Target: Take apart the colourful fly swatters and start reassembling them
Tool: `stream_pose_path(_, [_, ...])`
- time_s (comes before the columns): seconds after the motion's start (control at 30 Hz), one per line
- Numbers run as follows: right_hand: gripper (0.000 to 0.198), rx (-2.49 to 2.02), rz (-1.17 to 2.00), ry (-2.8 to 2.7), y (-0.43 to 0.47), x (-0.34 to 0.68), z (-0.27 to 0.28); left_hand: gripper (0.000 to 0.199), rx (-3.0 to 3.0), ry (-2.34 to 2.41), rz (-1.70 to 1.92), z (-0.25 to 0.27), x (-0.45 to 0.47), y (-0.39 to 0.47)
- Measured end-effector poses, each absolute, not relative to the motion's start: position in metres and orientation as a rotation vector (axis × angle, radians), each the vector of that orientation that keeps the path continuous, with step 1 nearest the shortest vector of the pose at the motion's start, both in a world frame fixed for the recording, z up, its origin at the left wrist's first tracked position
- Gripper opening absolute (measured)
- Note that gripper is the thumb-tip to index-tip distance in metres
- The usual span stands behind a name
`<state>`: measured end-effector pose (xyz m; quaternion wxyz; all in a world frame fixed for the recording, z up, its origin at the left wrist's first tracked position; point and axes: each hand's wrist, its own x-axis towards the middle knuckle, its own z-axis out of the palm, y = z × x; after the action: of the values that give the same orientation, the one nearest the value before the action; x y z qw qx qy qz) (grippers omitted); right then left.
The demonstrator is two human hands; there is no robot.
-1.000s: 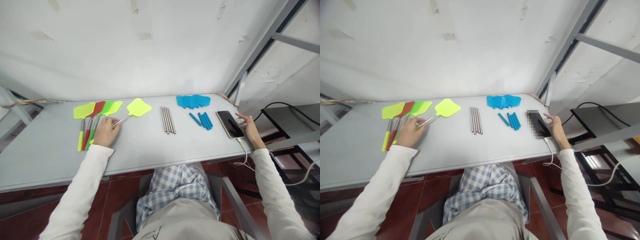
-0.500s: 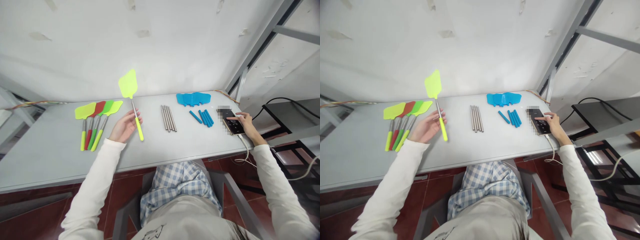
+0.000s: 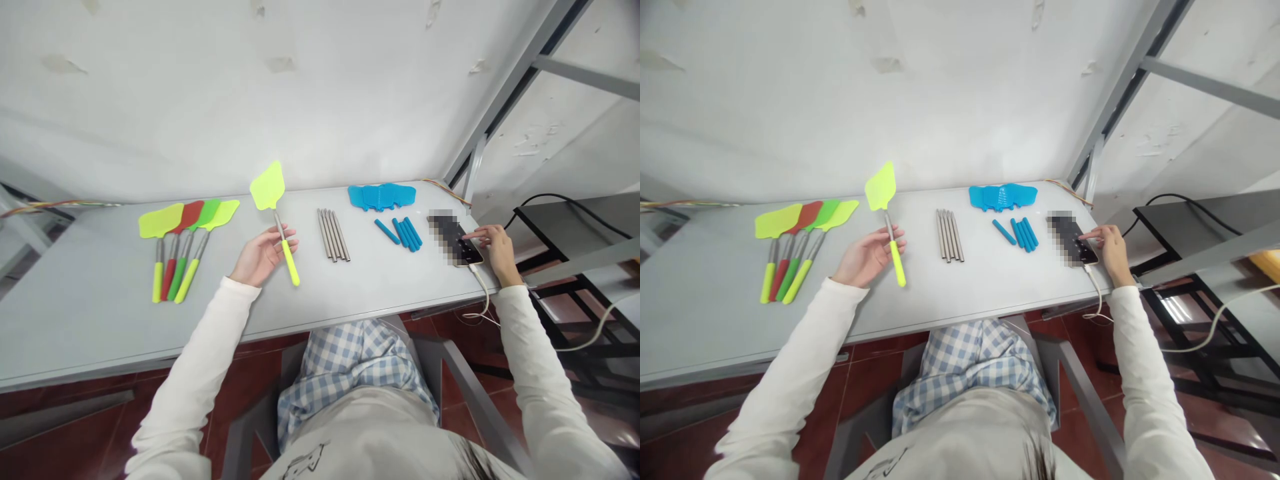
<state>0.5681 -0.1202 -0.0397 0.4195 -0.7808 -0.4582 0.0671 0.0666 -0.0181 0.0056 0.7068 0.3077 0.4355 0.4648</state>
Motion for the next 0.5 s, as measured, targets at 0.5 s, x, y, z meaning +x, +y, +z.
stream_pose_path(0.5, [0.033, -1.87, 0.237, -1.312, -0.1242, 0.5685, -0.0296, 0.016, 0.829, 0.961, 0.902, 0.0012, 0.0665, -0.023])
